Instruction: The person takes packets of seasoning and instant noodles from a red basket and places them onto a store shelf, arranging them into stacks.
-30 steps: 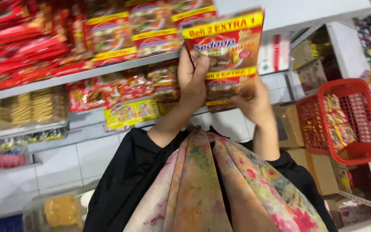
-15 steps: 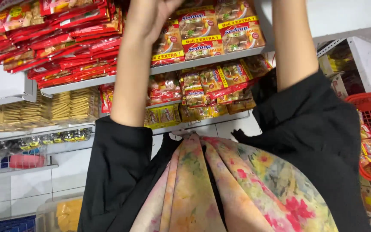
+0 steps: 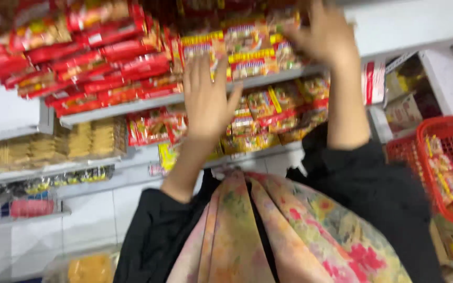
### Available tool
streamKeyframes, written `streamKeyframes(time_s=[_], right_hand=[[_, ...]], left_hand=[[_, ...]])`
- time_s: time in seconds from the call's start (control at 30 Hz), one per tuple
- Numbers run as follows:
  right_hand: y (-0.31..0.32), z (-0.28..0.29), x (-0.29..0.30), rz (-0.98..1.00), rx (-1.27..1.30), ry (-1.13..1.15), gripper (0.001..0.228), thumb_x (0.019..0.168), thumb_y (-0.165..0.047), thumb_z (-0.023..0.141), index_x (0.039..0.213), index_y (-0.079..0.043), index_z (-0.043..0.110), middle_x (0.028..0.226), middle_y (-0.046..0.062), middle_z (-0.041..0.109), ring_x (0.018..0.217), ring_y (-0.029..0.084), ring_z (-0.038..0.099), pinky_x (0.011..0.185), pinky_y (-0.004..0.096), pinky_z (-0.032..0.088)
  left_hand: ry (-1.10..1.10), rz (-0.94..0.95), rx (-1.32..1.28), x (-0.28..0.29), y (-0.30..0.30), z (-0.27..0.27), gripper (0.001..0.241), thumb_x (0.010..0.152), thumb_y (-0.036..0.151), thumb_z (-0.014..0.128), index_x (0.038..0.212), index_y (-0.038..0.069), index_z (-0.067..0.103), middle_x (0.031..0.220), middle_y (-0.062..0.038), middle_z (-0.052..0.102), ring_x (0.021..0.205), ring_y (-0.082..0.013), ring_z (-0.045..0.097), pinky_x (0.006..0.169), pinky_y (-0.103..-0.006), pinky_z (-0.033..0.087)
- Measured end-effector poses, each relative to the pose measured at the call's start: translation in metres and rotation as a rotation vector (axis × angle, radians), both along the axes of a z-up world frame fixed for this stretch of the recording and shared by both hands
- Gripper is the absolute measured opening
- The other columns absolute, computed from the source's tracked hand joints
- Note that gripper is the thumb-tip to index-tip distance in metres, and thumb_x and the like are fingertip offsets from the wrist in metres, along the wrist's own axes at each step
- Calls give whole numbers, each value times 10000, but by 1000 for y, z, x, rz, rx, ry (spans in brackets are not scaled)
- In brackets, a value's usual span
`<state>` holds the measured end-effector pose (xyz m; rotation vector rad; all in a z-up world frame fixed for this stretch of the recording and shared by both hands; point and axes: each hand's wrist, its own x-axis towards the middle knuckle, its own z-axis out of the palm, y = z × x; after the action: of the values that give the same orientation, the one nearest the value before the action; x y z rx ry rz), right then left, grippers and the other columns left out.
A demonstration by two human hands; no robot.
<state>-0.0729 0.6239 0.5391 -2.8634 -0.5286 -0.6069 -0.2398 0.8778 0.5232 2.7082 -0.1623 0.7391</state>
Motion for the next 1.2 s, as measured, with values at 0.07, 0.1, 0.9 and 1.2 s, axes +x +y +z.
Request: streamKeyframes(time_s=[0.07,0.1,0.9,1.2], right_hand=[[-5,-6,-35,-38,-2,-3,704,927,-617,724,1395,-106,601,1056,261,700,1018,472,603,900,787,293],[1,-10,-42,-35,10,-4,701,954,-598,716,1425,-96,581,1075,271,688,1044,467,587,910,739,282],[-73,-85,-200,-114,434,-50,485,962,-275,749,1412,-175,596,1548,100,498,1411,273,476,1138,543,245],[-221,-194,-312,-676,509,105,390,947,-243,717,1316,-156,625,1372,73,609,1270,263,566,1049,492,329]], left_hand=[[40,13,10,-16,-7,-5,753,974,515,641,1500,-1,485,1516,-326,406,1458,-443,356,1241,-610,182],[51,12,23,-23,-11,-8,759,979,543,639,1482,-4,484,1531,-324,394,1480,-445,345,1252,-606,171],[141,-726,-287,-30,-160,-56,580,1015,180,658,1536,38,448,1573,-181,473,1516,-386,400,1298,-567,250],[464,-1199,-176,-24,-319,-147,528,944,184,653,1434,34,527,1371,-213,596,1275,-425,544,1169,-520,391]])
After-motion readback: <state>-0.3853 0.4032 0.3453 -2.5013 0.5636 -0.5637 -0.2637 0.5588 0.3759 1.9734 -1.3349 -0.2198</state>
